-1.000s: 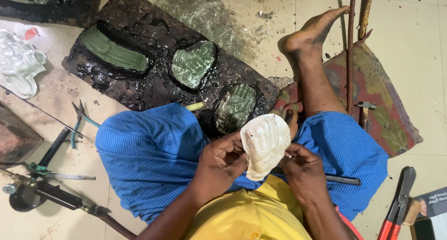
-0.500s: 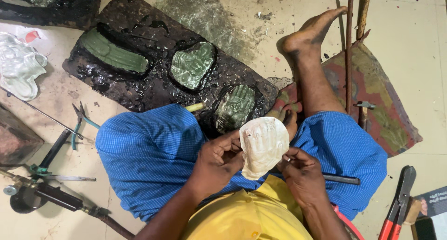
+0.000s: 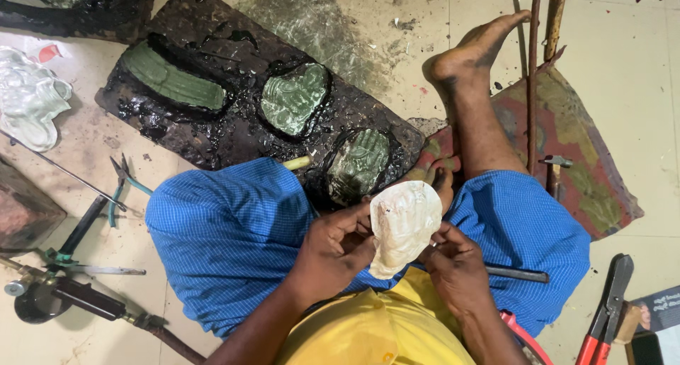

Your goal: The person sits on the workshop floor and uses red-handled shears to trim excess material from the edge of a white cast figurine, turning it while cutting. They then press the trimmed figurine into a mold cavity on a board and tap it with a rod to seat it.

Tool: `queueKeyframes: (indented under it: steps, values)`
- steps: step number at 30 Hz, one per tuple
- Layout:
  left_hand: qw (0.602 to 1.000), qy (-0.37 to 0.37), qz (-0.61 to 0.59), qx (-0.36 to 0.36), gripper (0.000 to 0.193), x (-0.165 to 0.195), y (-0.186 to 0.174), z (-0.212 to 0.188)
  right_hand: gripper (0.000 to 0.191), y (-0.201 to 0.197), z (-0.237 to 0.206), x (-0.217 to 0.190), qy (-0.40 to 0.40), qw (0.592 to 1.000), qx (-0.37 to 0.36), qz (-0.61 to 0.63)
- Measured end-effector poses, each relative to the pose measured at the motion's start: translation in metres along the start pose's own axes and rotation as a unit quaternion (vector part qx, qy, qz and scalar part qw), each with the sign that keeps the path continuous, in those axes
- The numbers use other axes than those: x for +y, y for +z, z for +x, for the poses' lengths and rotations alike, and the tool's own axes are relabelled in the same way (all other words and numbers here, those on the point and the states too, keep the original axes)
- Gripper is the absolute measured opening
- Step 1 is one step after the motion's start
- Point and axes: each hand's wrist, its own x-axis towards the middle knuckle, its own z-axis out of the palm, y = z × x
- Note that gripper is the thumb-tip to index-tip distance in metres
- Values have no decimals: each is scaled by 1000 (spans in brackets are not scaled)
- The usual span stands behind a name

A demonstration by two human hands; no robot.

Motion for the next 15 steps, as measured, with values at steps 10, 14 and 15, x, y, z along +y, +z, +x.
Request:
queueKeyframes:
  steps: [10,14,15]
  values:
    - [1000,-5,12,0,43,-28,-3,18,64,42,6,-12,-84,962,-20,-260]
    - [998,-2,-62,12,47,-37,-17,32,49,20,26,7,6,962,75,-264]
    - [997,-23,-77,20,48,-37,-22,37,42,13,31,11,45,963,90,-249]
